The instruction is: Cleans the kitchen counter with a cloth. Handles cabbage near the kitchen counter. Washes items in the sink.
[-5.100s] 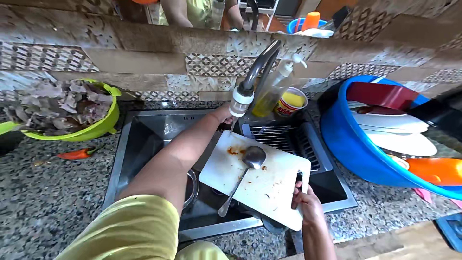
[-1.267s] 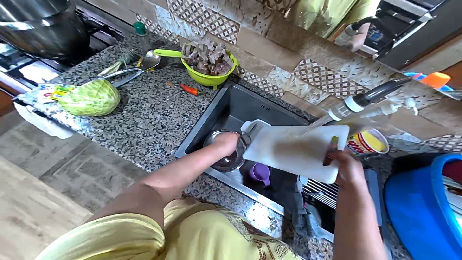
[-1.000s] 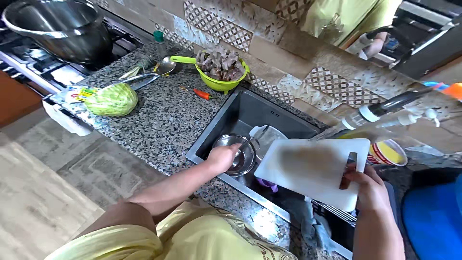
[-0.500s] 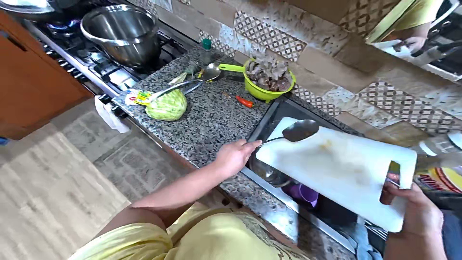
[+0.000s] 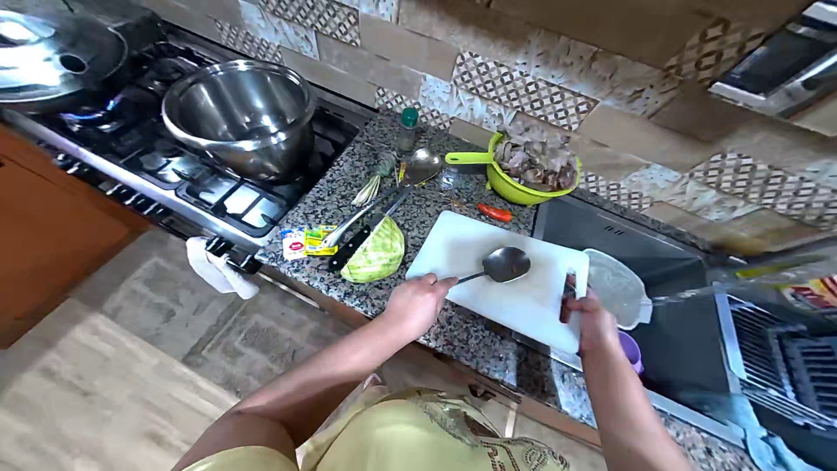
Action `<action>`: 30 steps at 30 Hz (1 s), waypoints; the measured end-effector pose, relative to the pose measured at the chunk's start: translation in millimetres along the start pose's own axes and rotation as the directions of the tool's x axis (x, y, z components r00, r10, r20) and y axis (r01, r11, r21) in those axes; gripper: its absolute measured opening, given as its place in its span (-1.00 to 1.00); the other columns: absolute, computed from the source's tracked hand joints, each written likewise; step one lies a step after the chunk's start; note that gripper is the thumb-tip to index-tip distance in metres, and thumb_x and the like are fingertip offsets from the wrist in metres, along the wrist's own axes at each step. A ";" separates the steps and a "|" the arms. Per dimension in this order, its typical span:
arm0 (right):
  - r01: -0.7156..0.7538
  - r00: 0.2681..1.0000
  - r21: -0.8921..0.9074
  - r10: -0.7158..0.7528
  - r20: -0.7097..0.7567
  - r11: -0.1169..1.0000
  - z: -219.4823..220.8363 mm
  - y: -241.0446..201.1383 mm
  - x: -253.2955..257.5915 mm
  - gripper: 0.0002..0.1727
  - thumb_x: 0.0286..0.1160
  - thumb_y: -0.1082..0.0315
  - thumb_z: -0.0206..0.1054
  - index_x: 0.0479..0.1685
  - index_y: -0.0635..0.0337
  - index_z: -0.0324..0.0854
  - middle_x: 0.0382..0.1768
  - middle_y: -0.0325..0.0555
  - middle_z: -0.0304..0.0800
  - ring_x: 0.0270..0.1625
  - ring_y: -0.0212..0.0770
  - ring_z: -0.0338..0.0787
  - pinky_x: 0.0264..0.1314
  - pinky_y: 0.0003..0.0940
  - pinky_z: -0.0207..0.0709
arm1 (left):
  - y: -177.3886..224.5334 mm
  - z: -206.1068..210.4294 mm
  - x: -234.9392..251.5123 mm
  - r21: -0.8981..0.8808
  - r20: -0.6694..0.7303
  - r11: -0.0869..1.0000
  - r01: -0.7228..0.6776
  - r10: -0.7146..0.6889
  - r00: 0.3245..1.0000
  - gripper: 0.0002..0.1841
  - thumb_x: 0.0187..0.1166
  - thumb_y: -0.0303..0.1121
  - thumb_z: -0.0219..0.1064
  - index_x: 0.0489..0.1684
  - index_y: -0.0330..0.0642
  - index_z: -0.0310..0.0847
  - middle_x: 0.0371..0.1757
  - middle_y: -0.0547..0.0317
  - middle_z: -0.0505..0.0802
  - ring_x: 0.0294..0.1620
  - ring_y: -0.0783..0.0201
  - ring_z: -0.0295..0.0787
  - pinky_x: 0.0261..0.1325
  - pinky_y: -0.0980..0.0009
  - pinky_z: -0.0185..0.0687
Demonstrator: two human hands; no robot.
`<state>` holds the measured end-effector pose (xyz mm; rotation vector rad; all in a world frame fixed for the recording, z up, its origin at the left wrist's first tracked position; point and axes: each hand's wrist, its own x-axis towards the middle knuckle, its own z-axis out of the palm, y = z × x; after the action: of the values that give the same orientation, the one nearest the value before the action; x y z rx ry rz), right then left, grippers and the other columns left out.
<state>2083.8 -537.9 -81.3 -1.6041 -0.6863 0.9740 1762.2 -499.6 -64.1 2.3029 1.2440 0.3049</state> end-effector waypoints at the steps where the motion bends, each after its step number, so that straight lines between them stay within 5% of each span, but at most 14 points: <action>1: -0.038 0.999 -0.008 0.037 -0.024 0.999 9.3 2.3 0.1 -0.35 0.34 0.61 -0.07 0.58 0.26 0.26 -0.17 -0.21 0.64 -0.48 -0.47 0.60 -0.47 -0.52 0.54 | -2.5 -4.2 0.3 0.006 0.050 1.000 0.029 -0.029 0.998 -0.56 0.88 -0.29 -0.03 0.65 0.00 0.54 0.16 -0.24 0.82 0.18 -0.21 0.81 0.24 -0.10 0.67; 4: -0.118 0.989 -0.023 0.116 -0.087 0.993 27.8 7.7 11.0 -0.52 0.59 0.59 -0.05 0.51 0.31 0.31 0.01 -0.04 0.62 -0.18 -0.31 0.70 -0.17 -0.37 0.63 | -6.4 -8.4 4.5 0.048 0.140 0.994 0.098 -0.104 0.985 -0.55 0.90 -0.27 -0.06 0.70 0.01 0.46 0.26 -0.22 0.78 0.26 -0.18 0.78 0.29 -0.10 0.65; 6: -0.102 0.994 -0.153 0.095 -0.050 0.983 30.0 11.0 21.7 -0.42 0.60 0.62 0.01 0.67 0.34 0.22 0.39 0.13 0.53 0.18 -0.17 0.66 0.16 -0.26 0.60 | -5.0 -6.4 8.6 0.082 0.176 0.989 0.127 -0.140 0.974 -0.54 0.89 -0.28 -0.04 0.73 0.02 0.42 0.32 -0.20 0.77 0.28 -0.17 0.78 0.28 -0.10 0.66; 8: -0.066 0.997 -0.284 0.071 0.010 0.956 33.8 9.1 26.6 -0.26 0.55 0.59 0.09 0.82 0.32 0.06 0.71 0.28 0.25 0.58 0.01 0.47 0.54 -0.07 0.41 | -0.6 -4.8 11.8 0.091 0.227 0.984 0.156 -0.173 0.958 -0.51 0.87 -0.31 -0.01 0.78 0.03 0.32 0.41 -0.20 0.72 0.35 -0.18 0.75 0.32 -0.14 0.65; 12: 0.205 0.978 -0.440 -0.200 0.058 0.874 39.6 5.5 27.7 -0.24 0.42 0.56 0.27 0.75 0.33 0.21 0.80 0.38 0.01 0.81 0.18 0.15 0.74 0.07 0.23 | 16.4 8.0 12.8 0.035 0.254 0.985 0.171 -0.175 0.951 -0.44 0.84 -0.31 0.01 0.87 0.05 0.16 0.39 -0.24 0.71 0.27 -0.21 0.78 0.23 -0.18 0.68; 14: 0.370 0.929 -0.535 -0.310 0.203 0.760 43.6 4.3 14.3 -0.31 0.42 0.47 0.31 0.64 0.41 0.34 0.81 0.46 -0.07 0.84 0.31 0.05 0.78 0.18 0.12 | 27.6 16.4 13.1 -0.011 0.271 0.983 0.185 -0.176 0.946 -0.40 0.82 -0.31 0.05 0.89 0.06 0.10 0.42 -0.28 0.68 0.26 -0.24 0.77 0.23 -0.20 0.68; 18: 0.588 0.805 -0.627 -0.295 0.515 0.511 59.2 18.5 -13.9 -0.40 0.51 0.27 0.34 0.56 0.29 0.51 0.78 0.39 0.13 0.74 0.42 0.25 0.70 0.32 0.23 | 36.8 24.0 10.7 -0.030 0.258 0.984 0.175 -0.162 0.953 -0.34 0.81 -0.13 0.19 0.90 0.10 0.09 0.55 -0.21 0.59 0.46 -0.21 0.64 0.41 -0.19 0.59; 21: 0.724 0.687 -0.587 -0.309 0.658 0.362 72.2 25.8 -22.5 -0.43 0.47 0.25 0.42 0.52 0.15 0.60 0.64 0.42 0.36 0.54 0.47 0.51 0.52 0.33 0.44 | 17.2 16.0 -2.4 -0.012 -0.093 0.995 0.103 -0.104 0.990 -0.41 0.74 -0.10 0.29 0.77 0.06 0.36 0.63 -0.16 0.58 0.55 -0.22 0.57 0.51 -0.22 0.48; 23: 0.783 0.619 -0.572 -0.218 0.754 0.246 81.4 22.2 -22.7 -0.41 0.46 0.31 0.39 0.58 -0.03 0.58 0.66 0.37 0.36 0.48 0.44 0.56 0.46 0.32 0.47 | -10.8 7.5 -10.6 0.086 -0.399 0.987 0.138 -0.093 0.912 -0.44 0.63 -0.12 0.38 0.65 0.04 0.53 0.65 -0.21 0.56 0.57 -0.32 0.53 0.51 -0.32 0.41; 25: 0.794 0.599 -0.594 0.001 0.801 0.127 93.8 12.2 -20.0 -0.39 0.57 0.31 0.25 0.68 -0.22 0.50 0.74 0.20 0.29 0.62 0.33 0.46 0.55 0.29 0.35 | -37.5 -8.4 -19.4 0.108 -0.507 0.954 0.278 -0.188 0.841 -0.35 0.51 -0.12 0.51 0.65 0.05 0.52 0.74 -0.30 0.43 0.70 -0.44 0.32 0.62 -0.48 0.16; 27: 0.826 0.554 -0.558 0.063 0.830 0.079 102.7 8.9 -14.3 -0.53 0.68 0.28 0.19 0.55 -0.12 0.62 0.64 0.13 0.47 0.63 0.27 0.46 0.58 0.23 0.35 | -55.5 -16.3 -25.1 0.091 -0.461 0.905 0.416 -0.332 0.823 -0.14 0.35 -0.09 0.66 0.76 0.13 0.37 0.82 -0.32 0.28 0.74 -0.50 0.21 0.60 -0.50 0.17; 30: 0.900 0.431 -0.428 -0.016 0.902 0.087 104.8 8.5 -4.4 -0.65 0.79 0.28 0.12 0.29 0.17 0.73 0.39 0.19 0.69 0.48 0.24 0.63 0.52 0.15 0.50 | -66.1 -4.7 -24.2 0.138 -0.428 0.882 0.450 -0.357 0.831 -0.03 0.30 -0.23 0.69 0.85 0.20 0.23 0.85 -0.31 0.21 0.67 -0.50 0.34 0.54 -0.40 0.33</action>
<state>1990.4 -491.9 -96.7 -1.4692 -2.7484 0.4969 1699.3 -488.0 -93.9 2.1441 2.0336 0.5056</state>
